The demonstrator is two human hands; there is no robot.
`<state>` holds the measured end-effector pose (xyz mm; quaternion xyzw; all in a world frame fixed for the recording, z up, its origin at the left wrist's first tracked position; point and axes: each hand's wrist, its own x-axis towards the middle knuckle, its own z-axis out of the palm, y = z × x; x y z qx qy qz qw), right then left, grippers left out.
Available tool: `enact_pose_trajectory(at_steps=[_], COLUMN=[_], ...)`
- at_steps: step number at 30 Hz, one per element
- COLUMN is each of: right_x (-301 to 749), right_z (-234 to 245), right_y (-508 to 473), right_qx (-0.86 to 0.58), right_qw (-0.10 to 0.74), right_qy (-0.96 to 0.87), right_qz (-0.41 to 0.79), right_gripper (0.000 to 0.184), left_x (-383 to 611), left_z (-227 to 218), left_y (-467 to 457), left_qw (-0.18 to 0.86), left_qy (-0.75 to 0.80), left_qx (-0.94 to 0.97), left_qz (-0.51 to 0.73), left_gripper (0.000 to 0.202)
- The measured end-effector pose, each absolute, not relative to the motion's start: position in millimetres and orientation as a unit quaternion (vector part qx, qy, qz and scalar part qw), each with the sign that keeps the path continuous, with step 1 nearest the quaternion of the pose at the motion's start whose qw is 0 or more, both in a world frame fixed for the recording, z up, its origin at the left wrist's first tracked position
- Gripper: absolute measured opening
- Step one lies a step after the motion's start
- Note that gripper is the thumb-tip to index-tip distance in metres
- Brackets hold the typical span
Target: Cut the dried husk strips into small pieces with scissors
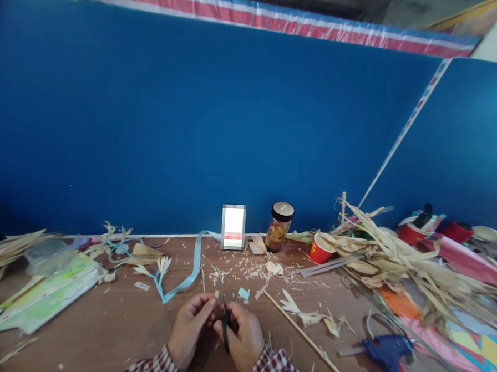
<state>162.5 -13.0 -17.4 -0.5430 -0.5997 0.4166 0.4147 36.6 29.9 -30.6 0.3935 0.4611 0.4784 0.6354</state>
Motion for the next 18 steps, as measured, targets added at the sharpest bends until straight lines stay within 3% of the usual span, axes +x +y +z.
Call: enact_pose_trajectory(at_steps=[18], right_x=[165.7], right_z=[-28.7], right_y=[-9.1], right_qx=[-0.517], right_qw=[0.473], right_qy=[-0.549], right_qz=[0.455], right_gripper=[0.03], left_x=[40.5], left_z=[-24.5], left_y=[26.8], left_qw=[0.623], left_qy=[0.449], left_qx=[0.362], left_qz=[0.528], left_gripper=[0.03])
